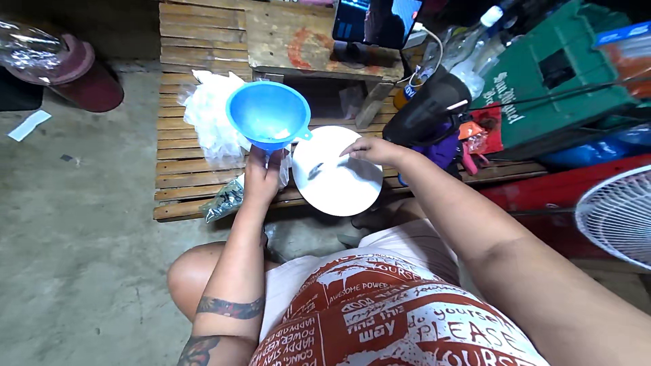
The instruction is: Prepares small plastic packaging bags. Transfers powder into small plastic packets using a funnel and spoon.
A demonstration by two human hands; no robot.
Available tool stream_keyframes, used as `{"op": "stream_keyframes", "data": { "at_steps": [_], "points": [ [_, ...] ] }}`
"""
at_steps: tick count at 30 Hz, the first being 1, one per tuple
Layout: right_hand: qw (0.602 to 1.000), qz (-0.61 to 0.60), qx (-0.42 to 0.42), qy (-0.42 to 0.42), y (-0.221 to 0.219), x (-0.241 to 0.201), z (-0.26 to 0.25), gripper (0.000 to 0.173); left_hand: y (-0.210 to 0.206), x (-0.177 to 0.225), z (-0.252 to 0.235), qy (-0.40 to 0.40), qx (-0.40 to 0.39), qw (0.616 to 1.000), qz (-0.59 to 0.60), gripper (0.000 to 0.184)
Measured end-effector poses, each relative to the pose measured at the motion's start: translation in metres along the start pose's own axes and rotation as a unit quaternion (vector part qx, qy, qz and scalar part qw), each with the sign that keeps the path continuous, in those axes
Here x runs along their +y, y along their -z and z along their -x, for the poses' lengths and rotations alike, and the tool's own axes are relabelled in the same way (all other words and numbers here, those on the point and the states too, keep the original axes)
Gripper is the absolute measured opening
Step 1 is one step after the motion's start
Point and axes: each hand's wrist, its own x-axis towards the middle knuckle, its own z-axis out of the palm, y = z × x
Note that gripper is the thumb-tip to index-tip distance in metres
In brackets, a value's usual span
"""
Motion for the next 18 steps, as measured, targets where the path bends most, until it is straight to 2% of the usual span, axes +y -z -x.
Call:
{"op": "stream_keyframes", "data": {
  "at_steps": [2,4,7,11,15,18],
  "points": [
    [0.999,-0.004,0.045,-0.001,-0.007,-0.009,-0.009,0.031,-0.001,0.001,0.001,-0.003,0.001,1.000,-0.003,0.033],
    [0.998,0.001,0.055,0.008,-0.017,-0.014,-0.017,0.032,-0.001,0.000,0.001,-0.006,0.001,1.000,-0.005,0.033],
    [0.999,0.023,0.002,0.022,-0.020,-0.014,-0.014,0.032,0.000,-0.002,0.001,-0.004,0.002,1.000,0.001,0.032],
    [0.998,0.041,-0.054,0.000,-0.004,-0.013,-0.004,0.029,0.003,-0.002,0.000,-0.002,0.002,1.000,0.000,0.031],
    [1.000,0.010,0.025,-0.007,0.000,-0.015,-0.014,0.031,0.000,-0.001,0.000,0.003,-0.006,1.000,-0.004,0.032],
    [0.996,0.012,0.077,-0.045,-0.007,-0.021,-0.025,0.032,-0.001,-0.003,0.000,-0.010,-0.004,1.000,0.001,0.032]
  ]
}}
